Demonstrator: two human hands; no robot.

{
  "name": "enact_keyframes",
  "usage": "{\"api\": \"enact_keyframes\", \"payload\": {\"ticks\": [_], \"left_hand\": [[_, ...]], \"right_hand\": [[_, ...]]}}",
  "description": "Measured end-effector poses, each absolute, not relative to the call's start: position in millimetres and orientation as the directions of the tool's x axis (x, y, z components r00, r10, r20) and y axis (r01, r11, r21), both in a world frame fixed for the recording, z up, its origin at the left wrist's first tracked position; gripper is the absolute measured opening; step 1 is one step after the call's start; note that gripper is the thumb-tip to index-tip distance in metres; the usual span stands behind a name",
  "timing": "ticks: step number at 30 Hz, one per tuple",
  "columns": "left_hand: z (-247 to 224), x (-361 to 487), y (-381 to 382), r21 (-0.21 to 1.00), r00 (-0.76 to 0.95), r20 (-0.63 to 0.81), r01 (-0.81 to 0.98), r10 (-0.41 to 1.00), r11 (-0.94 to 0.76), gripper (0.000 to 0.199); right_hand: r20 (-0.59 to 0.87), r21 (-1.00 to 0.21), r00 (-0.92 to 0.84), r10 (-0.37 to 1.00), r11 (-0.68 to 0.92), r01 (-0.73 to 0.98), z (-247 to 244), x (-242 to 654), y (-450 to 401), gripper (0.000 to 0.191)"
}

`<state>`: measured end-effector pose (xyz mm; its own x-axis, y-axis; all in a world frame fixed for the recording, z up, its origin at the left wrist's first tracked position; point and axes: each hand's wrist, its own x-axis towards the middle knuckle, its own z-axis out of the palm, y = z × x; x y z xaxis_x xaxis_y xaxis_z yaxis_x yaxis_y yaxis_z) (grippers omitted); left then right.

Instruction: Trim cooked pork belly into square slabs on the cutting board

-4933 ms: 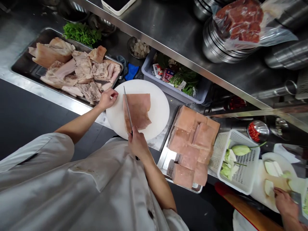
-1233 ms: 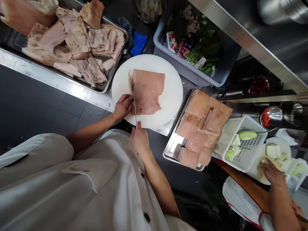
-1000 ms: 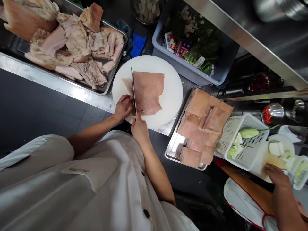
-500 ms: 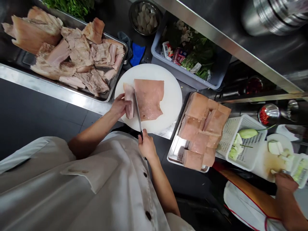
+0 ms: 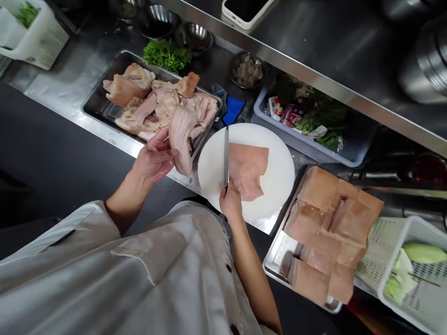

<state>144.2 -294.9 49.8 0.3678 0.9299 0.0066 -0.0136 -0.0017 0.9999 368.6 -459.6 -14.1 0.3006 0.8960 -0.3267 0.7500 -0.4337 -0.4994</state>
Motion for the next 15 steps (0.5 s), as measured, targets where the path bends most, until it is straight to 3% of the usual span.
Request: {"api": "enact_keyframes", "payload": {"ticks": [6, 10, 15], "left_hand": [[67.2, 128.3, -304.6, 0.988, 0.241, 0.102, 0.091, 0.965, -0.127, 0.066], [62.3, 124.6, -293.1, 0.993, 0.203, 0.096, 0.054, 0.974, -0.109, 0.057], [18.8, 111.4, -225.8, 0.994, 0.098, 0.024, -0.110, 0.995, -0.013, 0.047]], "right_hand": [[-0.309, -0.476, 0.331, 0.892, -0.446, 0.758, -15.3, 369.1, -465.5, 0.052], [-0.301, -0.509, 0.322, 0.898, -0.437, 0.742, -14.5, 367.0, -463.0, 0.048], [-0.400, -0.671, 0.364, 0.841, -0.539, 0.509, -4.6, 371.3, -472.6, 0.035]]}}
